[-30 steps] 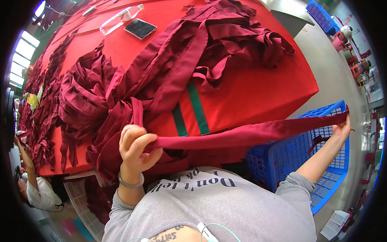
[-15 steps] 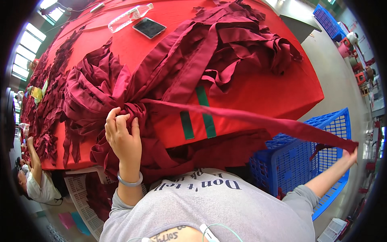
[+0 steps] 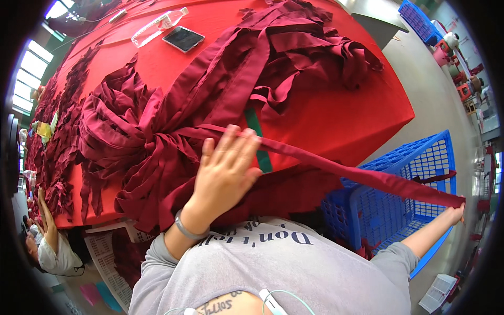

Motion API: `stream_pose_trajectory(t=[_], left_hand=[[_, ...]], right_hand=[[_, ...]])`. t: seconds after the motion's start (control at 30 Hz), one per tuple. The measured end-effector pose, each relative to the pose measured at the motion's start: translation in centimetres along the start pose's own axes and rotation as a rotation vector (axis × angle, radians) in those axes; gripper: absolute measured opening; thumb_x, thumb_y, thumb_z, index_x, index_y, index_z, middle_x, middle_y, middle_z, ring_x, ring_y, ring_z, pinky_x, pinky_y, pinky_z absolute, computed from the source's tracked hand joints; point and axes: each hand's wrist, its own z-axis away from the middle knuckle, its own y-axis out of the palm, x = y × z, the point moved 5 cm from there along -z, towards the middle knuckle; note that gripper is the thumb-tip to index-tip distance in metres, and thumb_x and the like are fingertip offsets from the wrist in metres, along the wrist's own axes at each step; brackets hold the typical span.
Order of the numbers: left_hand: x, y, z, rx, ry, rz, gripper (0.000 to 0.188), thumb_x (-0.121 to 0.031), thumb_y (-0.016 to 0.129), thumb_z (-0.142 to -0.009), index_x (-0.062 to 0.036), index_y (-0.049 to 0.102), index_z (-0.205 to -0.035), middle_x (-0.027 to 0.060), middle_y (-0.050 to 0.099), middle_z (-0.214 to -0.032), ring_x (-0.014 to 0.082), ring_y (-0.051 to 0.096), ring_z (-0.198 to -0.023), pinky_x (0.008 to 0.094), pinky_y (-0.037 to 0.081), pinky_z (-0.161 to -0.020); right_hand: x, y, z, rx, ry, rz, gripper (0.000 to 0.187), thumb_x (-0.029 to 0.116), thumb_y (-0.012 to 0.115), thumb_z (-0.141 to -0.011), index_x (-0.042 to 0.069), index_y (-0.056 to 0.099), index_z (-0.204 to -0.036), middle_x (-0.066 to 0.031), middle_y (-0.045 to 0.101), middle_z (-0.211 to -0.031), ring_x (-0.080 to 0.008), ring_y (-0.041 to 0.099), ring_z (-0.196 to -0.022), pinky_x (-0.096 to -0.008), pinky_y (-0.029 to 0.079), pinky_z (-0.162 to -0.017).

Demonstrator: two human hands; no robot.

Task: The person aligns fabric strips across markers on a table and cuts them using a handheld cutting tool.

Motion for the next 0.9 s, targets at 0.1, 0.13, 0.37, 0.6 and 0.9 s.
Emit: stream_pose_trajectory(t=[0.1, 0.13, 0.37, 0.6, 0.9], left_hand=[[-2.0, 1.5, -0.4, 0.036, 0.107, 0.067, 0.053, -0.040, 0.064, -0.090, -0.0135, 0.056, -0.135, 0.0053, 0.061, -0.127, 0.0216, 0.052, -0.127, 0.0500, 0.020, -0.117], [-1.6, 1.1, -0.5, 0.122, 0.047, 0.081, 0.047, -0.039, 0.064, -0.090, -0.0132, 0.059, -0.129, 0.0044, 0.064, -0.114, 0.0210, 0.057, -0.113, 0.0484, 0.026, -0.113], [2.7, -4.2, 1.8, 0.065, 0.168, 0.417, 0.031, -0.039, 0.081, -0.068, -0.0135, 0.073, -0.084, -0.0007, 0.049, -0.065, 0.0188, 0.050, -0.062, 0.0337, 0.035, -0.067], [7.2, -7.6, 6.4, -0.144, -0.194, 0.003, 0.034, -0.005, 0.075, -0.061, -0.0144, 0.073, -0.094, 0.0036, 0.052, -0.083, 0.0232, 0.053, -0.080, 0.0388, 0.040, -0.079], [3.4, -7.5, 5.5, -0.146, -0.193, -0.292, 0.028, -0.025, 0.064, -0.090, -0.0149, 0.073, -0.114, 0.0032, 0.062, -0.120, 0.0263, 0.057, -0.113, 0.0502, 0.008, -0.119]], right_hand=[[-1.1, 1.3, -0.6, 0.044, 0.020, 0.003, 0.020, 0.027, 0.062, -0.096, 0.010, 0.072, -0.101, -0.0030, 0.070, -0.091, -0.0175, 0.065, -0.081, -0.0390, 0.054, -0.075], [-1.5, 1.8, -0.9, 0.067, 0.013, 0.006, 0.021, 0.027, 0.062, -0.096, 0.010, 0.072, -0.101, -0.0029, 0.070, -0.091, -0.0173, 0.065, -0.081, -0.0388, 0.054, -0.075], [-2.5, 8.7, -4.0, 0.042, 0.057, 0.062, 0.025, 0.031, 0.059, -0.098, 0.010, 0.071, -0.105, -0.0006, 0.067, -0.083, -0.0166, 0.064, -0.076, -0.0359, 0.054, -0.069], [-13.7, 28.7, 6.4, 0.050, 0.290, 0.229, 0.028, 0.017, 0.080, -0.082, 0.018, 0.053, -0.090, 0.0011, 0.053, -0.068, -0.0124, 0.054, -0.057, -0.0264, 0.042, -0.045], [-20.0, 36.9, 10.3, 0.100, 0.365, 0.359, 0.023, 0.025, 0.077, -0.084, 0.019, 0.056, -0.090, 0.0052, 0.052, -0.069, -0.0091, 0.047, -0.050, -0.0238, 0.040, -0.043]])
